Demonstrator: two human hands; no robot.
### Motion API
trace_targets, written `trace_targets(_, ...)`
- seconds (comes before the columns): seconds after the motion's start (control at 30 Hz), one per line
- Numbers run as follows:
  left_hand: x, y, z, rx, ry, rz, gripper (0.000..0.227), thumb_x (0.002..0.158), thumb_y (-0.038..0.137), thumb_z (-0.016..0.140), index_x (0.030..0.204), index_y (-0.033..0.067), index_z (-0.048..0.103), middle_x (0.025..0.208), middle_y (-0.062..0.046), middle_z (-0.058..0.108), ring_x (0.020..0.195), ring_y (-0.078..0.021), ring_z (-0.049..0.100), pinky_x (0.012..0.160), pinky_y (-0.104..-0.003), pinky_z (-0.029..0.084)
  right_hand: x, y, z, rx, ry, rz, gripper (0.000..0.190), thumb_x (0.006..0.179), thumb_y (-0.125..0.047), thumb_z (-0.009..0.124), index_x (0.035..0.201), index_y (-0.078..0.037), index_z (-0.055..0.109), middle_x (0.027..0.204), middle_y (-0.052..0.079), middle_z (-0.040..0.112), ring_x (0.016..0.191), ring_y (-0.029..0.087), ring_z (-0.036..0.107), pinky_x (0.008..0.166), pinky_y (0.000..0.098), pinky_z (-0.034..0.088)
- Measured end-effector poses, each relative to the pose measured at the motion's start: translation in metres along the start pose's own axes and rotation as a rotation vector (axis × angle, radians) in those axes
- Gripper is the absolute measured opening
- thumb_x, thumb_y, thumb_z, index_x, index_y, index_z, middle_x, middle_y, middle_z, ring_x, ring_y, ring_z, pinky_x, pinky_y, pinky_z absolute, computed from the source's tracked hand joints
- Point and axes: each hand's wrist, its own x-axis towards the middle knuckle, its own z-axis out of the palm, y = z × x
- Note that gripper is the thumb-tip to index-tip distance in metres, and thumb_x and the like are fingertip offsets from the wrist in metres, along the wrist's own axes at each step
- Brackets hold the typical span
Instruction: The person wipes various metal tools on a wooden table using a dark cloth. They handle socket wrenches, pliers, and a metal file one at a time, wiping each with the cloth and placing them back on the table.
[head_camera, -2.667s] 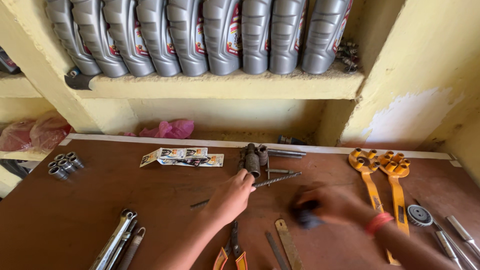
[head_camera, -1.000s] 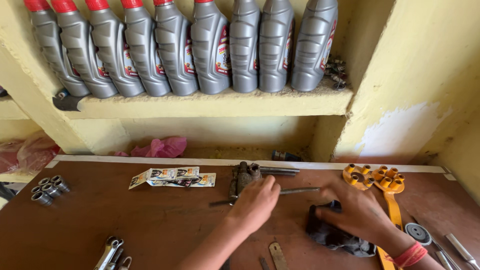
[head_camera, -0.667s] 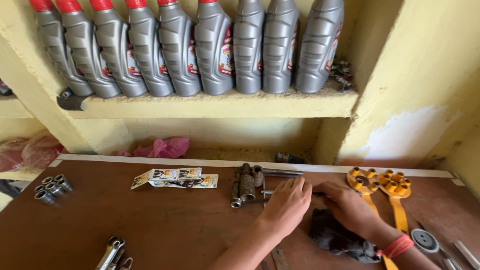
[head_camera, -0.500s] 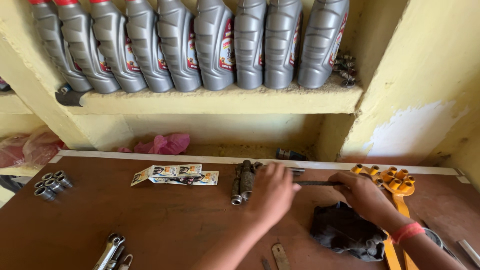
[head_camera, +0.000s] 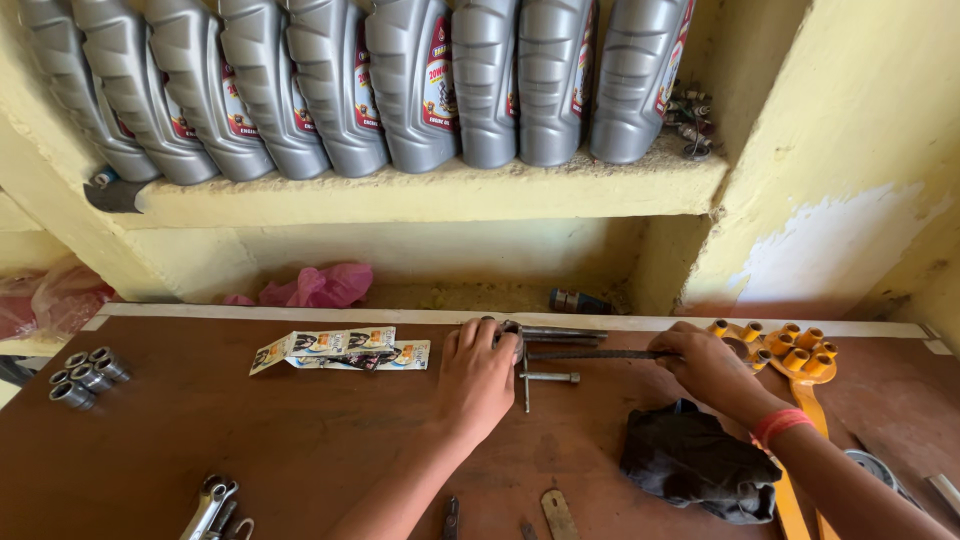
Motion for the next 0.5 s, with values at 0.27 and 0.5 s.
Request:
trace_targets(0.27,0.000,-0.001,-0.006,-0.073,0.003,-0.009,0.023,0.088,0.006,0.070,0.109,0.0003,0.069,0.114,-0.016,0.064,0.116,-0.0321,0.056,0.101,-0.048,0.041,-0.001,0.007,-0.010,0.039,-0.023,0.079,0.023,0.084,-0.019,0.074,0.104,-0.009,0.076,0.103,0.009,0.073,0.092,0.030,0.073,0.084,0.0400,0.057)
trace_targets(0.5,-0.008,-0.008,-0.001,-0.092,0.066,-0.032,0.023,0.086,0.004,0.069,0.109,0.0022,0.070,0.111,-0.013,0.065,0.115,-0.0309,0.058,0.100,-0.047,0.043,0.002,-0.008,-0.006,0.035,-0.095,0.014,0.021,0.082,-0.012,0.072,0.102,-0.010,0.077,0.103,0.008,0.074,0.095,0.029,0.074,0.085,0.0388,0.058)
